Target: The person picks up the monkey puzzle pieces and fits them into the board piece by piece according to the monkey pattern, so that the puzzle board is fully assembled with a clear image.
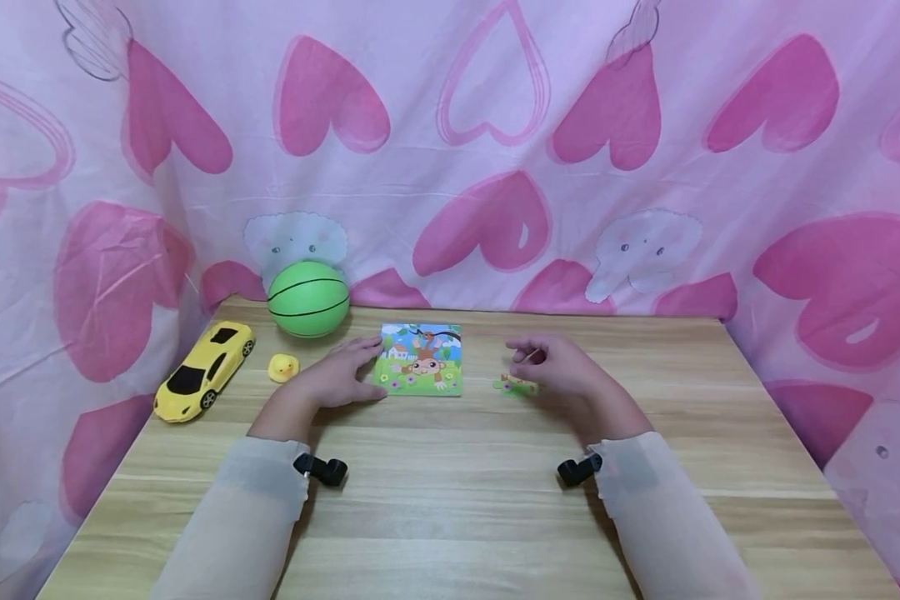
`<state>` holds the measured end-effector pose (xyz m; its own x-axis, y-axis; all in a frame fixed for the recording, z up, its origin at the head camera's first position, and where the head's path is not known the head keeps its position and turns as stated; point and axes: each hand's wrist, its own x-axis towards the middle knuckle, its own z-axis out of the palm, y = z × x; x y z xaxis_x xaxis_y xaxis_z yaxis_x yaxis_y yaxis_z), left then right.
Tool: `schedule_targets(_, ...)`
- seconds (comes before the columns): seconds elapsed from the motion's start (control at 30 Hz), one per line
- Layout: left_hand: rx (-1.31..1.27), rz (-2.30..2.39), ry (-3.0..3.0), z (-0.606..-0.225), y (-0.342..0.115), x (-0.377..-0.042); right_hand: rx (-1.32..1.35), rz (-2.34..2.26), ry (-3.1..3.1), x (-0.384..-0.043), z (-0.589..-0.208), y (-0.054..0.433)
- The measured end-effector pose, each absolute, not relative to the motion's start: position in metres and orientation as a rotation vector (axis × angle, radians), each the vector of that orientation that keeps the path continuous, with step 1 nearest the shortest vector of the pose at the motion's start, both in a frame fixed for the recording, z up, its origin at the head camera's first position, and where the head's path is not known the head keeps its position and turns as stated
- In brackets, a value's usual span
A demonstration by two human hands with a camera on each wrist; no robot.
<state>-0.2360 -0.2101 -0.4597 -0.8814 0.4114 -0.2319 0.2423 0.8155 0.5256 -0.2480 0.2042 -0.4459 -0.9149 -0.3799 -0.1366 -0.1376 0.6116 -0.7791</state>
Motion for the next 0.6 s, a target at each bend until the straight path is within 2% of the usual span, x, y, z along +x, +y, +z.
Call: schedule_targets(0.6, 0.494, 0.711, 2.672, -0.461, -0.209, -0.236, -0.323, -1.066, 2.482, -0.248, -0.463, 0.214)
